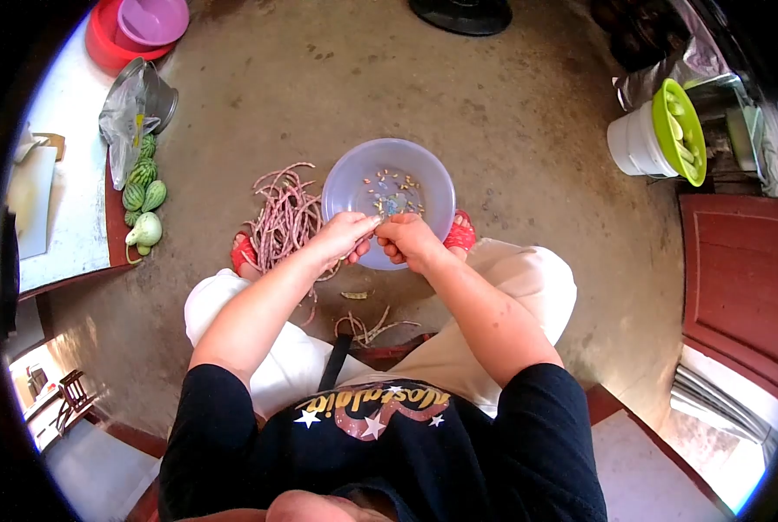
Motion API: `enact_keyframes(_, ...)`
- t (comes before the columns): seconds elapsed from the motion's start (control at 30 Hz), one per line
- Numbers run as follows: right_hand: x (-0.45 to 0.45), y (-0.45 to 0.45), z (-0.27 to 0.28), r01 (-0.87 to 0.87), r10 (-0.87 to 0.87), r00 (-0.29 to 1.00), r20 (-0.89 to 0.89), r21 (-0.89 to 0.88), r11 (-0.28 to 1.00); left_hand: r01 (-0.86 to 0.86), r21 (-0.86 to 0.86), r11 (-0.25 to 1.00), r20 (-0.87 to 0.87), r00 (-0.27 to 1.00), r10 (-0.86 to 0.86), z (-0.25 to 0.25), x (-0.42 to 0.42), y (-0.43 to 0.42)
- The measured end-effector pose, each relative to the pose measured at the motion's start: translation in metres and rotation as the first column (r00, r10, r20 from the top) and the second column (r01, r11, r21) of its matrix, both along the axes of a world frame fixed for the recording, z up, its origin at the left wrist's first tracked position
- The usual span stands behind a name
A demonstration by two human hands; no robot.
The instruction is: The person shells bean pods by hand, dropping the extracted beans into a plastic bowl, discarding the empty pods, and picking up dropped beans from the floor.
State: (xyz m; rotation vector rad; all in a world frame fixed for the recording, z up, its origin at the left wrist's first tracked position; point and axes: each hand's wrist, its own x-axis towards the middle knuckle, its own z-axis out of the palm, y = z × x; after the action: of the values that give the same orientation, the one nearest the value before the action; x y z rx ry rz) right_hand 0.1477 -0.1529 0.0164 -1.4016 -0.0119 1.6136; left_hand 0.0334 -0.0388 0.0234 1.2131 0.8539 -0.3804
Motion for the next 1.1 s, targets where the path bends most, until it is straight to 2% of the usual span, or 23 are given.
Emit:
enact_keyframes(0.17,0.001,0.001,-0.005,0.002,-0.002,0.999,-0.033,-0.016,1.000,-0.068,-0.093,0.993,0.048,0.996,0.072,0.004,0.000,0.004)
enact_keyframes(0.2,0.001,0.002,0.000,0.069,-0.069,0.998,-0.007,-0.041,0.997,-0.076,-0.108,0.991,0.087,0.993,0.085,0.004,-0.001,0.005)
enact_keyframes(0.23,0.001,0.002,0.003,0.137,-0.136,0.991,0.019,-0.065,0.988,-0.039,-0.079,0.996,0.113,0.992,0.048,0.000,-0.003,0.006)
enact_keyframes(0.33,0.004,0.001,0.002,0.183,-0.180,0.978,0.110,-0.025,0.983,0.013,-0.014,1.000,0.128,0.992,-0.011,0.001,-0.008,0.006)
enact_keyframes(0.47,0.002,0.000,0.005,0.114,-0.115,0.986,0.120,0.011,0.993,-0.011,0.048,0.999,0.134,0.991,0.005,-0.002,-0.010,0.000)
enact_keyframes(0.53,0.002,0.002,0.008,0.078,-0.080,0.996,0.042,0.040,0.996,-0.048,0.082,0.995,0.175,0.984,0.034,-0.005,-0.010,-0.002)
enact_keyframes(0.67,0.001,0.003,0.009,0.071,-0.073,0.997,0.034,0.067,0.995,-0.082,0.075,0.994,0.181,0.981,0.067,-0.002,-0.008,-0.003)
enact_keyframes(0.77,0.002,0.003,0.008,0.080,-0.081,0.997,0.009,0.100,0.992,-0.085,0.035,0.996,0.214,0.974,0.076,0.001,-0.007,-0.002)
enact_keyframes(0.83,0.003,0.004,0.013,0.098,-0.098,0.995,-0.006,0.127,0.987,-0.185,-0.112,0.976,0.236,0.949,0.207,0.003,-0.008,-0.001)
enact_keyframes(0.87,0.003,0.004,0.012,0.099,-0.099,0.995,-0.007,0.126,0.987,-0.185,-0.112,0.976,0.235,0.950,0.207,0.004,-0.008,-0.001)
enact_keyframes(1.1,0.002,0.005,0.012,0.182,-0.175,0.982,-0.068,0.136,0.974,-0.231,-0.336,0.913,0.137,0.947,0.290,-0.003,-0.009,0.002)
